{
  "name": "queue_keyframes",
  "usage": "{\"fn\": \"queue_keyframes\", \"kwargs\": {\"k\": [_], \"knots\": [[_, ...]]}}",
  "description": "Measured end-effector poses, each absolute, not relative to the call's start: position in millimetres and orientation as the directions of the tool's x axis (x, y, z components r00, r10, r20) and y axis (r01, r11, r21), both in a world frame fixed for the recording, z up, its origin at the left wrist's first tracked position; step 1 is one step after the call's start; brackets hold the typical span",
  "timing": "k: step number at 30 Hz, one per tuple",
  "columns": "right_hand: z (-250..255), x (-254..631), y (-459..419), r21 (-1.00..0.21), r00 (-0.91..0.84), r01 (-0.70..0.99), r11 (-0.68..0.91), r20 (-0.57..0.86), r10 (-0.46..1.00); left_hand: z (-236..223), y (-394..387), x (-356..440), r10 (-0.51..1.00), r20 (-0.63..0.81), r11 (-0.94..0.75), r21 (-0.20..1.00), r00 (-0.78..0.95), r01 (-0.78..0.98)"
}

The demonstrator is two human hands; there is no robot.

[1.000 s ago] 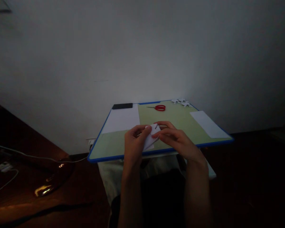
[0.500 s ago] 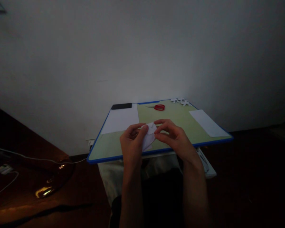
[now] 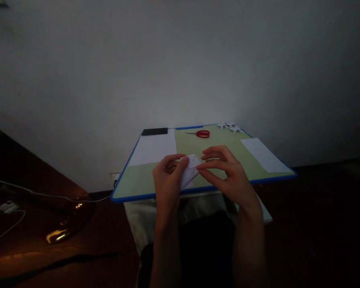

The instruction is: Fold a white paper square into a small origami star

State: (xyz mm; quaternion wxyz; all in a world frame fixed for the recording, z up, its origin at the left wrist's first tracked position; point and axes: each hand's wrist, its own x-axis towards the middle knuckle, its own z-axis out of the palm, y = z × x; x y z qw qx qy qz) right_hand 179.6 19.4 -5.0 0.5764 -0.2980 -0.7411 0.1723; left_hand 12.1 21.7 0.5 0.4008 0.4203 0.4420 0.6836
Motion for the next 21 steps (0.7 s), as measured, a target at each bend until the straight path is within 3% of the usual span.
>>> {"fn": "queue_keyframes", "kwargs": {"k": [14,17,21], "knots": [[-4.2,180.1,18.2,-0.581,-0.152,0.292,0.760,0.756,0.637,0.7,20.1,10.5,0.940,0.210,-0.263,0.947,-0.268,-0.182],[-6.1,181.4,20.0,-0.639,-0.138,0.252,0.726,0.719,0.681,0.5,19.6,10.8,0.945,0.231,-0.276,0.943,-0.233,-0.186],[-11.9,180.3,26.1,-0.799,-0.122,0.069,0.597,0.588,0.800,2.5,18.7,12.7,0.935,0.272,-0.319,0.925,-0.227,-0.206]]}}
